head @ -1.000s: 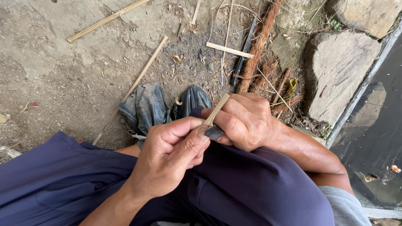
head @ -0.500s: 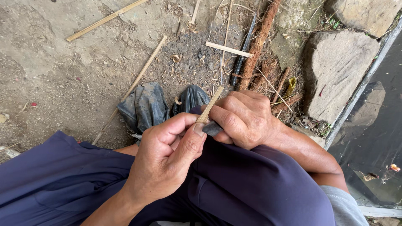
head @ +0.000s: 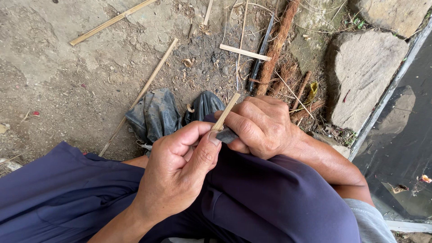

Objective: The person sits on the ground and uses a knife to split and shape a thin bamboo strip. They hold the strip with one hand and carefully shave and taper the end with the other, producing a pointed tip.

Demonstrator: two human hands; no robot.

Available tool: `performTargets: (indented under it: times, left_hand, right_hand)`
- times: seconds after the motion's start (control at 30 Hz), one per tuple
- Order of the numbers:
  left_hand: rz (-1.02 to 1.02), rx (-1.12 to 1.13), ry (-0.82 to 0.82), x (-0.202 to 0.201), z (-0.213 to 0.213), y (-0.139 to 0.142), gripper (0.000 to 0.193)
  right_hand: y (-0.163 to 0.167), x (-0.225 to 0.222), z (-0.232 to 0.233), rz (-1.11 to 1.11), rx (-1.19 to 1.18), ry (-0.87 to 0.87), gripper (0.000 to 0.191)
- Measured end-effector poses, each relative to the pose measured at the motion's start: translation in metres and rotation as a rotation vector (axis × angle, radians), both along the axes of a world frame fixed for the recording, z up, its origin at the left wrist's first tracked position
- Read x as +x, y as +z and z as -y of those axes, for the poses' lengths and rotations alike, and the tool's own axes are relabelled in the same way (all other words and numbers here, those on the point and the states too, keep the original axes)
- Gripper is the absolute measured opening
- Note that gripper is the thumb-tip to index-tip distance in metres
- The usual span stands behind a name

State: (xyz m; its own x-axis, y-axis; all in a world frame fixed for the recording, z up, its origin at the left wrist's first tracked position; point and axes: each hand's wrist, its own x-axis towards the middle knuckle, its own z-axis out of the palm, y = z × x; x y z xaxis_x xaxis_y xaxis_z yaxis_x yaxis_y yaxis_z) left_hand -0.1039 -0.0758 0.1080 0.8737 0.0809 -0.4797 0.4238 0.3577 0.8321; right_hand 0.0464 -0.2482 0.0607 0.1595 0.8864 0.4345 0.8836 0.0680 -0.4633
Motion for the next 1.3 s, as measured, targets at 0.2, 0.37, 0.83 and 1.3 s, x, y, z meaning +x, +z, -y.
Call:
performTargets:
  times: [0.2,0.37,0.83,1.3]
  left_hand:
    - [-0.047,0.018,0.008,0.005,-0.002,0.003,0.021]
    - [0.023,0.344,0.012,0.015,-0.001,0.001,0.02]
    - [0.143,0.491,0.043,0.017,0.002,0.0,0.018]
    - [0.024,0.293,0.087,0.016,-0.002,0.003,0.022]
  right_hand:
    - [-0.011,-0.006,0.0,-0.493,0.067,-0.111,0.017]
    - [-0.005,-0.008,0.001,-1.0,-0.003,-0.179,0.017]
    - [0.001,-0.014,-0.013,-1.426,0.006,-0.281,0.008]
    - [-0.008,-0.009,-0.012,-0.686,0.107,-0.181,0.015]
